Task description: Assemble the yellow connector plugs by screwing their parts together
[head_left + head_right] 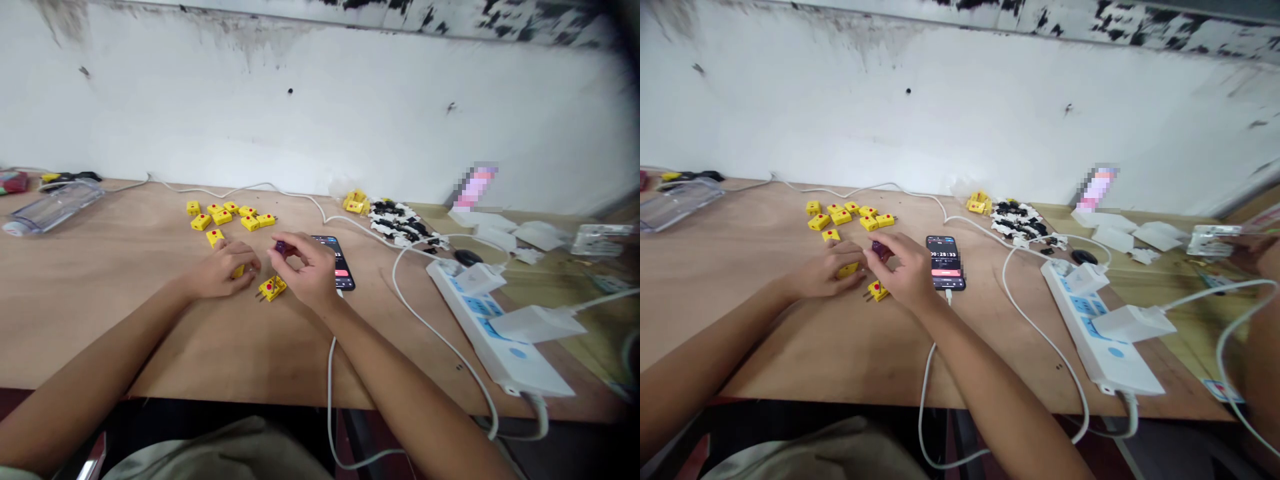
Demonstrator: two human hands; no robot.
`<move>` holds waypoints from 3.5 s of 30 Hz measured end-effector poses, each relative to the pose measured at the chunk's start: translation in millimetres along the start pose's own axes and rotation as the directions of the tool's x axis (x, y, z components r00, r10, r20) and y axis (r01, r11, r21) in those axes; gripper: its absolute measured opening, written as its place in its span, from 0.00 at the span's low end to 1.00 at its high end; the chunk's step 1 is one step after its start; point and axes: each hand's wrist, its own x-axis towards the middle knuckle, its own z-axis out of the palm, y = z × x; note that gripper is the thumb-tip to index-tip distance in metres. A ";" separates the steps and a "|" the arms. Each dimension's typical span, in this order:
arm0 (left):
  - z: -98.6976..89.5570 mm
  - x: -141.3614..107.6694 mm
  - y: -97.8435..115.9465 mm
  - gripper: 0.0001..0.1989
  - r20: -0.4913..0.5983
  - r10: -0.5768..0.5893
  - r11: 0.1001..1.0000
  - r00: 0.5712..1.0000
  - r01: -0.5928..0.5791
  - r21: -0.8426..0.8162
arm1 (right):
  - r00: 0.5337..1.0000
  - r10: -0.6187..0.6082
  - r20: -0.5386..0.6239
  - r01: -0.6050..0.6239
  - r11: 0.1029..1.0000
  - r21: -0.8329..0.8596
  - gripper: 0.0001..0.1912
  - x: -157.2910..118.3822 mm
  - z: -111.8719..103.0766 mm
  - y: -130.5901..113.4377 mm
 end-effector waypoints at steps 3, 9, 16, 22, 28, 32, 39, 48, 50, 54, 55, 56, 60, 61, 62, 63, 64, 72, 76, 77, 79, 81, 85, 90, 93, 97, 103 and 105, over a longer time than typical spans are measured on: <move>2.2 1.0 11.2 0.12 0.036 0.042 0.994 0.998 -0.039 -0.099 | 0.999 -0.031 -0.008 0.031 1.000 -0.003 0.08 0.0 -0.4 0.8; 7.9 2.5 22.7 0.14 0.092 0.104 0.985 0.990 -0.090 -0.145 | 1.000 -0.015 -0.003 0.015 1.000 -0.010 0.08 0.5 -0.4 2.6; 9.7 3.4 19.3 0.12 0.110 0.081 0.983 0.991 -0.061 -0.176 | 1.000 -0.002 0.024 0.003 1.000 -0.010 0.08 1.6 -0.6 1.5; 12.3 4.3 15.6 0.11 0.085 0.126 0.963 0.988 -0.101 -0.249 | 1.000 0.030 -0.005 -0.031 0.999 -0.045 0.07 0.7 -0.5 0.2; 13.3 5.5 15.7 0.13 0.123 0.108 0.968 0.987 -0.077 -0.237 | 0.994 0.093 -0.050 -0.096 0.992 -0.082 0.08 -1.7 1.4 5.0; 13.1 4.6 15.5 0.14 0.154 0.104 0.978 0.983 -0.072 -0.195 | 0.994 0.104 -0.045 -0.107 0.992 -0.070 0.08 -1.1 1.2 6.8; 13.1 4.9 15.4 0.14 0.144 0.111 0.969 0.983 -0.075 -0.233 | 0.995 0.088 -0.045 -0.090 0.994 -0.056 0.07 0.5 -0.4 4.5; 13.4 5.5 15.4 0.14 0.128 0.110 0.968 0.986 -0.077 -0.238 | 0.999 0.026 -0.029 -0.028 0.997 -0.076 0.07 2.8 -4.4 4.3; 13.6 5.5 15.3 0.14 0.123 0.116 0.967 0.986 -0.083 -0.241 | 0.998 0.047 -0.031 -0.049 0.996 -0.068 0.07 3.0 -4.7 4.6; 12.9 6.3 16.2 0.14 0.118 0.127 0.965 0.985 -0.096 -0.243 | 0.998 0.061 -0.018 -0.062 0.997 -0.055 0.08 1.9 -3.8 5.2; 12.5 6.5 16.5 0.14 0.118 0.128 0.965 0.985 -0.097 -0.242 | 0.999 0.053 -0.010 -0.054 0.997 -0.052 0.08 1.5 -3.5 5.1; 12.2 6.7 16.8 0.13 0.117 0.130 0.965 0.985 -0.098 -0.244 | 0.999 0.046 -0.004 -0.046 0.998 -0.048 0.08 1.3 -3.2 4.9; 12.1 6.9 16.8 0.13 0.091 0.145 0.959 0.985 -0.117 -0.260 | 0.999 0.032 -0.001 -0.032 0.998 -0.054 0.07 0.7 -3.3 1.9; 12.6 6.6 16.5 0.12 0.079 0.150 0.958 0.986 -0.125 -0.259 | 1.000 0.020 0.003 -0.020 0.998 -0.056 0.07 0.8 -3.5 0.5; 13.4 6.2 15.9 0.12 0.069 0.154 0.958 0.986 -0.131 -0.256 | 1.000 0.000 0.013 0.001 0.999 -0.054 0.06 1.0 -3.7 -1.1; 14.4 5.6 15.3 0.12 0.060 0.157 0.958 0.986 -0.137 -0.251 | 0.999 -0.026 0.028 0.027 0.999 -0.046 0.06 1.3 -4.0 -3.0; 15.6 4.9 14.6 0.11 0.053 0.157 0.959 0.986 -0.140 -0.245 | 0.998 -0.053 0.046 0.054 0.998 -0.034 0.06 1.8 -4.4 -4.9; 18.2 3.4 12.4 0.12 0.060 0.146 0.972 0.987 -0.132 -0.195 | 0.963 0.054 0.263 -0.090 0.988 0.125 0.08 8.1 -7.0 -7.9; 14.7 5.4 14.4 0.12 0.042 0.177 0.964 0.983 -0.165 -0.207 | 0.964 0.105 0.244 -0.147 0.976 0.160 0.08 9.2 -8.9 -6.1; 14.4 5.2 14.5 0.12 0.042 0.176 0.965 0.984 -0.164 -0.206 | 0.972 0.079 0.223 -0.112 0.984 0.136 0.07 9.3 -9.1 -7.0; 14.9 4.0 13.8 0.12 0.051 0.160 0.971 0.986 -0.148 -0.188 | 0.985 0.015 0.172 -0.027 0.998 0.065 0.03 9.1 -8.8 -10.0; 16.3 2.2 12.4 0.12 0.071 0.136 0.979 0.988 -0.123 -0.161 | 0.994 -0.033 0.103 0.034 0.999 -0.001 0.03 8.7 -7.5 -13.1; 18.9 -0.2 9.6 0.12 0.100 0.114 0.986 0.988 -0.100 -0.132 | 0.998 -0.040 0.054 0.040 0.999 -0.006 0.03 8.3 -5.6 -13.9; 19.0 1.1 8.3 0.13 0.109 0.120 0.987 0.987 -0.107 -0.119 | 0.963 0.106 0.247 -0.148 0.976 0.159 0.11 10.2 -10.8 -7.3; 19.4 1.7 7.9 0.14 0.136 0.104 0.990 0.985 -0.088 -0.113 | 0.856 0.288 0.429 -0.423 0.867 0.263 0.14 13.6 -15.5 -6.0; 20.0 1.5 7.6 0.14 0.136 0.089 0.989 0.987 -0.071 -0.133 | 0.769 0.272 0.578 -0.551 0.740 0.386 0.15 17.8 -19.4 -5.0; 18.0 1.1 9.5 0.13 0.140 0.097 0.986 0.985 -0.075 -0.150 | 0.873 0.229 0.431 -0.362 0.896 0.256 0.14 10.9 -13.5 -3.1; 18.3 0.8 9.1 0.14 0.144 0.088 0.986 0.986 -0.066 -0.150 | 0.914 0.181 0.363 -0.261 0.948 0.183 0.12 8.6 -10.7 -3.9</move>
